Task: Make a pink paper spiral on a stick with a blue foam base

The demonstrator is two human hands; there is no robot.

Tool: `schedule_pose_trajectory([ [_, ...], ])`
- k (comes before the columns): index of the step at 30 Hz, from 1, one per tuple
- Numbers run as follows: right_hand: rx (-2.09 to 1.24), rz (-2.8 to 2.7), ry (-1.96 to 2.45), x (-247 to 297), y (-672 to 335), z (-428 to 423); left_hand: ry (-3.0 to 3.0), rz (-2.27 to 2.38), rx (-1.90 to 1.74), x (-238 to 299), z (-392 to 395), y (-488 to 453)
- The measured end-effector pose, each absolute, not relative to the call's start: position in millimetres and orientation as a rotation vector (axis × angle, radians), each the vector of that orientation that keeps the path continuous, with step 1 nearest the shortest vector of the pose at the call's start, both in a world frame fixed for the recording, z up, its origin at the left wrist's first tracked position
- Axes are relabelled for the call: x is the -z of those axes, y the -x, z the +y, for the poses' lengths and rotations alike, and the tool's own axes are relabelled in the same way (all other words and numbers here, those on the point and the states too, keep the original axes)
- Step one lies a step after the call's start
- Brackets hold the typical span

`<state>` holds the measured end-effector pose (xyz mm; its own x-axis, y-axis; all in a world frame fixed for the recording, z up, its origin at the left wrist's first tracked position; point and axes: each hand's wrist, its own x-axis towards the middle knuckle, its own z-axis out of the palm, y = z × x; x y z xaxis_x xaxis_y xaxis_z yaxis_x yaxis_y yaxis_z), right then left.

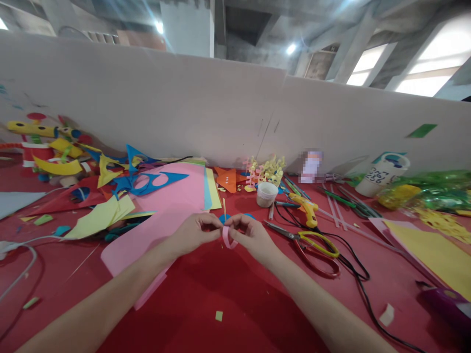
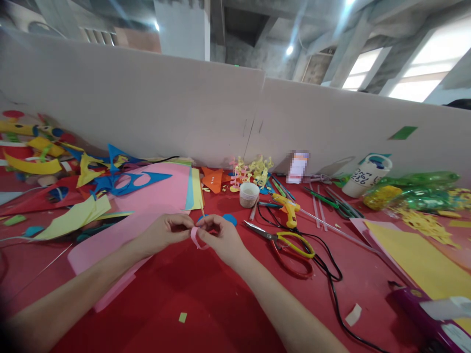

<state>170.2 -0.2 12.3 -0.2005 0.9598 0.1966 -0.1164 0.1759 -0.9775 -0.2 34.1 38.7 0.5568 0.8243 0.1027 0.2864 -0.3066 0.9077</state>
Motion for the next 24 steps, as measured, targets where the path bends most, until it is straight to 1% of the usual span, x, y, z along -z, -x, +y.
schedule_pose_trajectory([
  [3,-1.212,-1.39,0.954,-10.0,-171.3,1.7,-1.914,0.928,-0.733,-35.3,34.4,0.3],
  [17,-1.229,-1.307,0.961,-9.0,-173.3,4.9,-1.86,0.992,-0.811,-31.6,31.0,-4.2],
  [24,-1.323,-1.26,1.014,-7.3,-170.6,5.0,-2.029,0.994,-0.791,-32.6,31.9,-1.6],
])
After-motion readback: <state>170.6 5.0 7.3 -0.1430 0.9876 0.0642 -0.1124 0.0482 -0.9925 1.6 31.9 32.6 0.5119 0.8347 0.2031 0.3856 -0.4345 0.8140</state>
